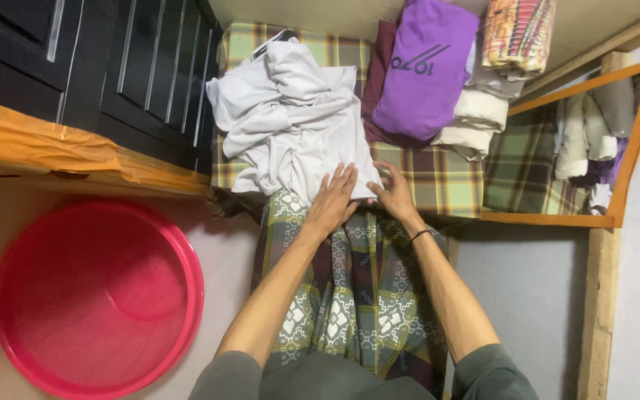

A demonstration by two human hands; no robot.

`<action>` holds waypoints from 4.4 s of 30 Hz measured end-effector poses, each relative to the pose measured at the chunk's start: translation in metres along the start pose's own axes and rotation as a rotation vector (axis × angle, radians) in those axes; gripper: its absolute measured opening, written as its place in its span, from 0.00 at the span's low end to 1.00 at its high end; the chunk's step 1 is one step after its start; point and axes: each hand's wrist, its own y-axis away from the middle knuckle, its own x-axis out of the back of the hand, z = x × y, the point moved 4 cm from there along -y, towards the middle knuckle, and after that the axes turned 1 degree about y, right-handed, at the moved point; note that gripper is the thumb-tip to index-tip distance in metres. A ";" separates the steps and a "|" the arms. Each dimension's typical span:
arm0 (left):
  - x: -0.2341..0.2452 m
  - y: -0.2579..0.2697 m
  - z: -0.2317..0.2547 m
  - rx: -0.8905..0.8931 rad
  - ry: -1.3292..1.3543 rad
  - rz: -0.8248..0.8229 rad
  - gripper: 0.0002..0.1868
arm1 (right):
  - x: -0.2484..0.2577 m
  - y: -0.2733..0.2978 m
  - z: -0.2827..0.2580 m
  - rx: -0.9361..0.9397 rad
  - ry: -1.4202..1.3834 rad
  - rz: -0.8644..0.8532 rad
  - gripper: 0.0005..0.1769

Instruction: The person folds a purple t-shirt on a plaid-covered surface, then picks up a white t-shirt and begins folding it. The folded purple shirt is placed on a stack of other folded clothes.

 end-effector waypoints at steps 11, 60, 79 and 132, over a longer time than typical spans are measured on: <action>-0.005 0.004 0.004 -0.046 -0.059 -0.021 0.47 | 0.009 0.031 -0.010 -0.503 -0.015 -0.019 0.32; -0.017 -0.010 -0.025 0.014 -0.166 0.087 0.29 | -0.019 -0.024 -0.005 0.196 1.119 -0.207 0.32; 0.038 0.011 -0.070 0.272 -0.257 0.195 0.37 | -0.045 -0.022 -0.045 0.211 0.979 -0.006 0.30; 0.102 0.087 -0.140 0.695 0.190 0.325 0.22 | -0.182 -0.039 -0.059 0.414 0.989 -0.131 0.39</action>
